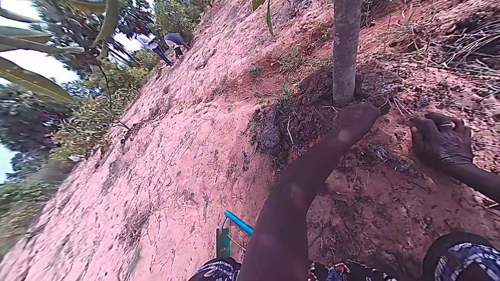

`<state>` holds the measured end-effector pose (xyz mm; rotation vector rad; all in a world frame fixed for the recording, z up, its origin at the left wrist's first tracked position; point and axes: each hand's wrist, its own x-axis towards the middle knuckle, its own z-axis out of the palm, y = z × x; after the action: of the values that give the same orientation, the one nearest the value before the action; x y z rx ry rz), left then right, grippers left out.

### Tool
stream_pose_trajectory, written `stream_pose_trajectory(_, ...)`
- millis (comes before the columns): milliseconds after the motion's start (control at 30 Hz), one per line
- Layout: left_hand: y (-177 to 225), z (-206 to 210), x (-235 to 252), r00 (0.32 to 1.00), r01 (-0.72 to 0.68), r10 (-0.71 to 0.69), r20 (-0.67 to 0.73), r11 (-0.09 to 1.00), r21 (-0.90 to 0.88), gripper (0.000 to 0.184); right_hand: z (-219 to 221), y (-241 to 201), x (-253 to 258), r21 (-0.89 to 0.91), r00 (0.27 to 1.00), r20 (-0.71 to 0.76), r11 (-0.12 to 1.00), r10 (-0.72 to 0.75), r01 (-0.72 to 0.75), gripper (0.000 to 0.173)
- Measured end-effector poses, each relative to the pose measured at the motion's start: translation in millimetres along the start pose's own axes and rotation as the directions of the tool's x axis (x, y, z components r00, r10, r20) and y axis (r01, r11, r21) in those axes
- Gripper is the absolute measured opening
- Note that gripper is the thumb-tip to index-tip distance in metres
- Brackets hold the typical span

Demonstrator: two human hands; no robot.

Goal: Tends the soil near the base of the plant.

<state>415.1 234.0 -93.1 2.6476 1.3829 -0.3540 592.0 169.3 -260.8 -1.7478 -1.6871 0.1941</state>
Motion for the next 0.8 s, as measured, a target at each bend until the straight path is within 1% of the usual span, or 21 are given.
stream_pose_trajectory(67, 0, -15, -8, 1.000, 0.022, -0.021, -0.022, 1.000, 0.011, 0.025, 0, 2, 0, -0.008, 1.000, -0.014, 1.000, -0.020, 0.020, 0.045)
stream_pose_trajectory(133, -4, -21, -13, 0.992, 0.101, -0.099, -0.076, 0.995, 0.017, 0.030, 0, 2, 0, -0.009, 1.000, -0.012, 1.000, -0.028, 0.028, 0.045)
stream_pose_trajectory(167, -8, -23, -14, 0.984, 0.144, -0.144, -0.103, 0.990, -0.012, 0.033, 0, 2, 0, 0.000, 1.000, -0.002, 1.000, -0.028, 0.028, 0.045)
stream_pose_trajectory(233, -20, -23, -19, 0.966, 0.200, -0.219, -0.137, 0.969, -0.145, 0.037, -2, 3, -2, 0.005, 0.999, 0.002, 0.999, -0.032, 0.032, 0.043)
stream_pose_trajectory(267, -27, -22, -24, 0.960, 0.213, -0.250, -0.128, 0.944, -0.252, 0.037, -2, 3, -2, 0.004, 0.999, -0.002, 0.999, -0.037, 0.037, 0.043)
stream_pose_trajectory(300, -33, -21, -30, 0.956, 0.208, -0.270, -0.111, 0.896, -0.393, 0.037, -2, 3, -3, -0.001, 0.999, -0.004, 0.999, -0.041, 0.041, 0.044)
stream_pose_trajectory(333, -40, -17, -35, 0.952, 0.199, -0.290, -0.094, 0.826, -0.528, 0.036, -3, 2, -3, -0.004, 0.999, -0.005, 0.999, -0.043, 0.043, 0.046)
stream_pose_trajectory(367, -48, -9, -37, 0.945, 0.188, -0.317, -0.076, 0.719, -0.669, 0.037, -3, 2, -2, -0.004, 0.999, -0.003, 0.999, -0.043, 0.043, 0.047)
stream_pose_trajectory(400, -57, 1, -39, 0.938, 0.181, -0.343, -0.045, 0.600, -0.779, 0.039, -3, 1, -3, 0.000, 0.999, -0.001, 0.999, -0.041, 0.041, 0.047)
stream_pose_trajectory(433, -62, 9, -42, 0.930, 0.180, -0.368, -0.020, 0.501, -0.846, 0.040, -3, 0, -3, 0.002, 0.999, 0.003, 0.999, -0.035, 0.035, 0.048)
stream_pose_trajectory(533, -69, 26, -55, 0.894, 0.165, -0.447, 0.040, 0.245, -0.955, 0.035, 1, 2, -3, 0.016, 0.999, -0.005, 0.999, -0.035, 0.035, 0.050)
stream_pose_trajectory(667, -81, 49, -69, 0.885, 0.105, -0.449, 0.124, -0.067, -0.992, 0.028, 4, 6, -5, 0.005, 0.999, -0.021, 0.999, -0.041, 0.041, 0.049)
stream_pose_trajectory(700, -81, 50, -70, 0.875, 0.093, -0.463, 0.138, -0.120, -0.988, 0.027, -2, -2, -5, -0.027, 1.000, 0.030, 1.000, -0.009, 0.010, 0.048)
stream_pose_trajectory(733, -80, 50, -71, 0.859, 0.088, -0.486, 0.161, -0.169, -0.982, 0.027, -17, -21, -4, -0.089, 0.984, 0.155, 0.993, 0.088, -0.075, 0.047)
stream_pose_trajectory(767, -78, 48, -73, 0.842, 0.087, -0.506, 0.188, -0.215, -0.973, 0.026, -38, -50, 4, -0.167, 0.906, 0.328, 0.961, 0.266, -0.222, 0.046)
stream_pose_trajectory(800, -77, 47, -73, 0.832, 0.081, -0.516, 0.203, -0.249, -0.965, 0.024, -46, -61, 8, -0.207, 0.856, 0.389, 0.938, 0.341, -0.279, 0.047)
